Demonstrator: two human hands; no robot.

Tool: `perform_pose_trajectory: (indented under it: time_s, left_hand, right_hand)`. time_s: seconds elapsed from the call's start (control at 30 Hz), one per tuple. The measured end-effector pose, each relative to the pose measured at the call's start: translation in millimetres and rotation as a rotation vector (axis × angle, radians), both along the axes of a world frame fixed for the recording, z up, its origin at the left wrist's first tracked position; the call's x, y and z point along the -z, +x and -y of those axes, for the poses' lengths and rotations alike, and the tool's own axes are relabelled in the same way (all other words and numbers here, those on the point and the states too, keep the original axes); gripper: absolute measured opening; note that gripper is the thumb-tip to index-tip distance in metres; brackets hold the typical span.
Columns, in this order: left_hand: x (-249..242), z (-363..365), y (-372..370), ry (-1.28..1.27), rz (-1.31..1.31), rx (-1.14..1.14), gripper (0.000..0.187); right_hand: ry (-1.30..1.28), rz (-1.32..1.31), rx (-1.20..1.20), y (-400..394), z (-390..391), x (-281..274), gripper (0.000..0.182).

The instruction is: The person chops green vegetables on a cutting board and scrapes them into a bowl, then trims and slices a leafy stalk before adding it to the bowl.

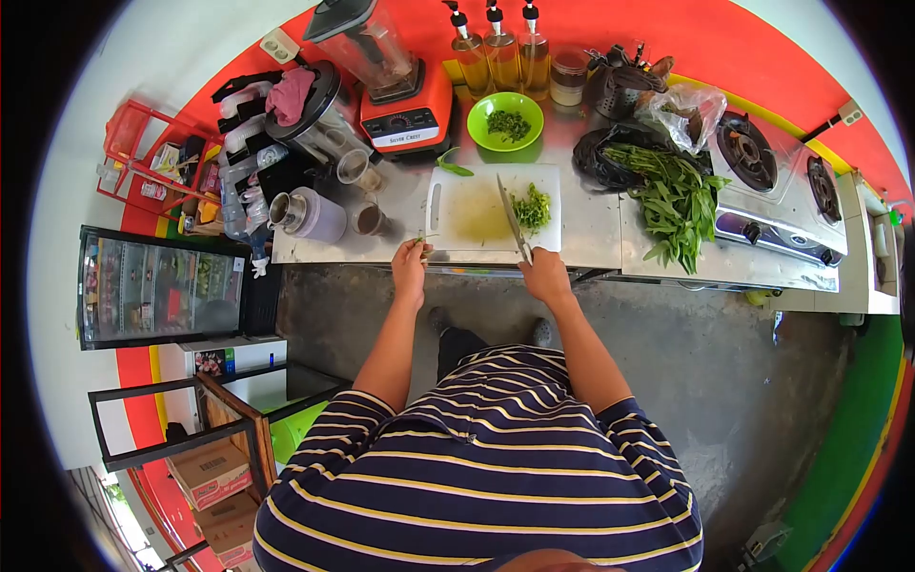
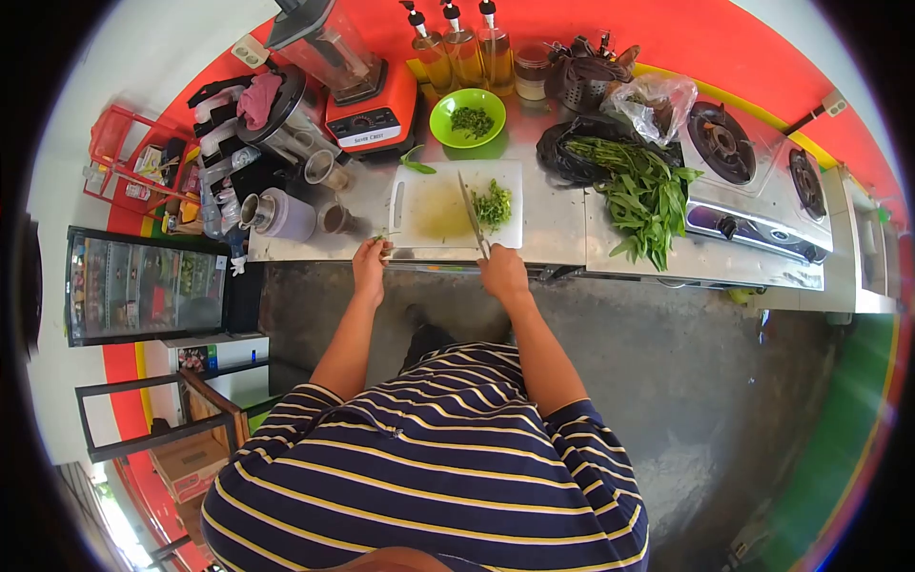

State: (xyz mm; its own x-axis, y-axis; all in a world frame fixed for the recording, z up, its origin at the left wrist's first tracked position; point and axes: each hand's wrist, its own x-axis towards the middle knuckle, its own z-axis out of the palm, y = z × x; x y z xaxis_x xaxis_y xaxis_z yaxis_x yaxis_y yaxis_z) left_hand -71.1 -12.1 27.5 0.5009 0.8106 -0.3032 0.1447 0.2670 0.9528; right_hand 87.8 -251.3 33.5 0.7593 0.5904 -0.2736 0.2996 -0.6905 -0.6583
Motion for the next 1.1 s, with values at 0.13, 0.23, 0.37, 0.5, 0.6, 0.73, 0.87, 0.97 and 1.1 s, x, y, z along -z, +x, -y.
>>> perform_pose_trajectory:
  time_s: [0.13, 0.23, 0.37, 0.5, 0.6, 0.73, 0.87, 0.97, 1.1]
  left_hand:
    - [2.9, 9.4, -6.1, -0.013, -0.002, 0.027, 0.014]
    - [8.7, 10.2, -4.8, -0.091, -0.01, 0.011, 0.017]
    - [4.9, 0.0, 6.7, -0.21, 0.064, 0.076, 0.019]
    - [-6.6, -13.4, 26.9, -0.297, 0.091, 0.113, 0.019]
    - [-16.0, -15.7, 48.2, -0.359, 0.13, 0.176, 0.02]
    - [-24.1, -9.8, 75.6, -0.354, 0.178, 0.253, 0.021]
    - [3.9, -14.6, 82.3, -0.033, -0.025, 0.443, 0.026]
    - [11.4, -15.5, 74.7, 0.207, -0.289, 0.438, 0.026]
    - [5.3, -25.6, 77.9, 0.536, -0.394, 0.533, 0.024]
  right_hand:
    - [0.123, -0.028, -0.007, 0.2, 8.8, -1.7, 0.03]
    - [0.108, -0.092, -0.149, -4.4, 12.4, -11.3, 0.029]
    - [0.048, -0.102, -0.186, -12.0, 5.0, -17.5, 0.029]
    - [-0.005, -0.041, -0.062, -9.9, 1.7, -12.9, 0.03]
    - [-0.053, 0.0, 0.064, -5.7, 4.0, -17.8, 0.032]
    - [0.03, 0.041, 0.168, -5.4, 0.9, -19.2, 0.033]
    - [0.075, 0.039, 0.168, -13.6, -8.5, -24.4, 0.031]
    - [0.118, -0.003, 0.16, -26.0, -11.8, -24.4, 0.027]
    - [0.096, -0.109, 0.215, -34.2, -21.8, -21.3, 0.027]
